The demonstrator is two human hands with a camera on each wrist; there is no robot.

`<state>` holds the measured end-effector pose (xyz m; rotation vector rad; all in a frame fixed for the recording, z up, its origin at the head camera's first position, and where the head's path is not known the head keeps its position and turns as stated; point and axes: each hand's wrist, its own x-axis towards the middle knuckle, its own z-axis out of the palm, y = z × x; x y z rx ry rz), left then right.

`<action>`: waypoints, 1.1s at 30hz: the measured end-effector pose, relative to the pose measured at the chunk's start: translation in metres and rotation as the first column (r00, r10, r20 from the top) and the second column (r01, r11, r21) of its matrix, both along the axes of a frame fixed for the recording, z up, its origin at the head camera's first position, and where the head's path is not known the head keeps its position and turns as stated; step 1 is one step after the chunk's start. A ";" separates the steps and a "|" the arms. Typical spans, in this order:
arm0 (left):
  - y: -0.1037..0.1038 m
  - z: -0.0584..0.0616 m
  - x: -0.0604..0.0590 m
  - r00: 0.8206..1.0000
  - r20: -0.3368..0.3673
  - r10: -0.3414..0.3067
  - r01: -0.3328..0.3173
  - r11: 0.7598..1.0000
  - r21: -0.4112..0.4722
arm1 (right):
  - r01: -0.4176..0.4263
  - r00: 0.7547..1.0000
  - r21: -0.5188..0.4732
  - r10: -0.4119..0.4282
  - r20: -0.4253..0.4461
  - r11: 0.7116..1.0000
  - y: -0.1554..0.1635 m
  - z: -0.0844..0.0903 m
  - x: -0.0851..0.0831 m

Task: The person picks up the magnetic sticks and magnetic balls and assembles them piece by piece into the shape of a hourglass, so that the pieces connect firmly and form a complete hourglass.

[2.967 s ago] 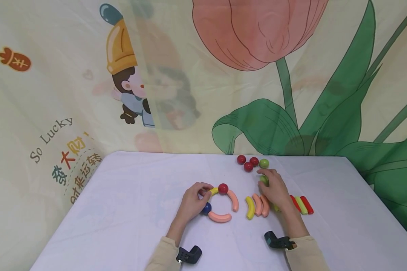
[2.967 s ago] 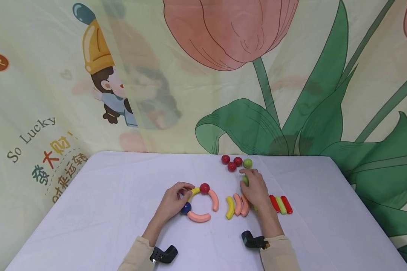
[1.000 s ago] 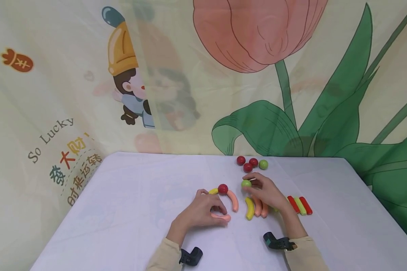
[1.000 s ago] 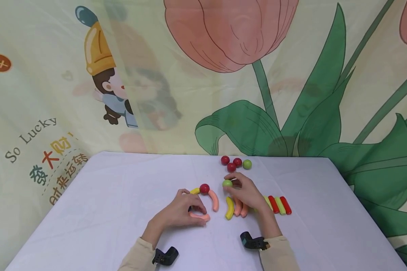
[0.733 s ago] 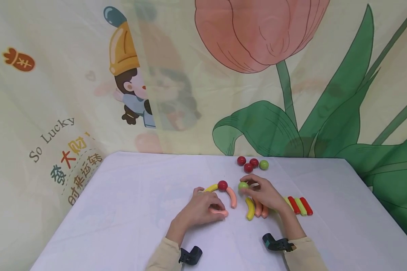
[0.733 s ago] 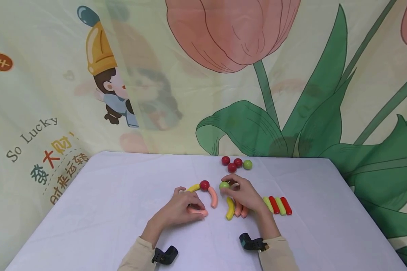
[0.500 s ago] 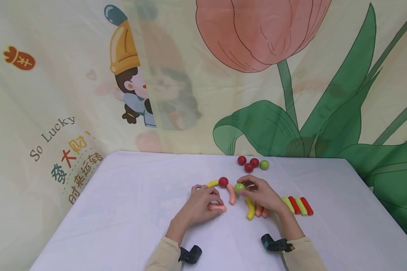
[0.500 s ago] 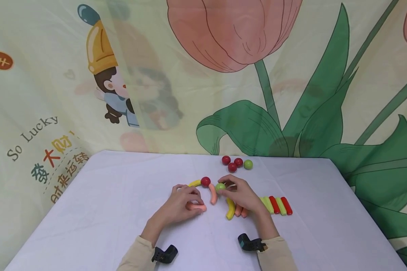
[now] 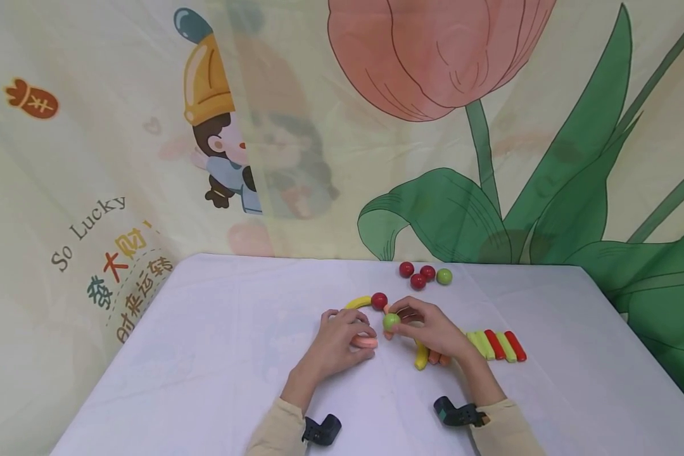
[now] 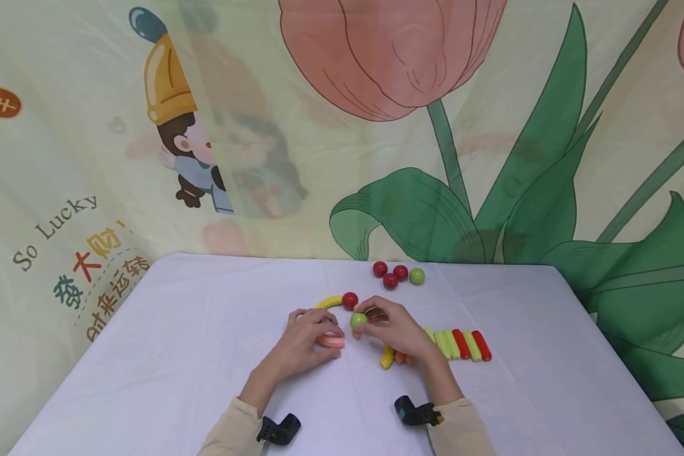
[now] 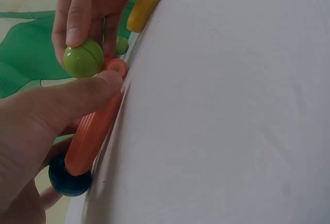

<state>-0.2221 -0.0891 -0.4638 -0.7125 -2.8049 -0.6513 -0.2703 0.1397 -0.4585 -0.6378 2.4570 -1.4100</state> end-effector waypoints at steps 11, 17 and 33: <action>-0.003 0.002 -0.001 1.000 0.006 -0.005 0.005 1.000 -0.002 | -0.083 0.997 -0.021 0.083 -0.009 0.996 -0.009 -0.001 0.002; -0.009 0.005 -0.001 0.999 -0.021 -0.050 0.051 0.998 0.038 | -0.104 0.994 -0.021 0.103 -0.033 0.994 -0.010 -0.003 0.002; -0.011 0.003 -0.003 0.998 -0.009 -0.068 0.069 0.994 0.087 | -0.150 0.989 -0.001 0.150 -0.015 0.989 -0.010 0.001 0.004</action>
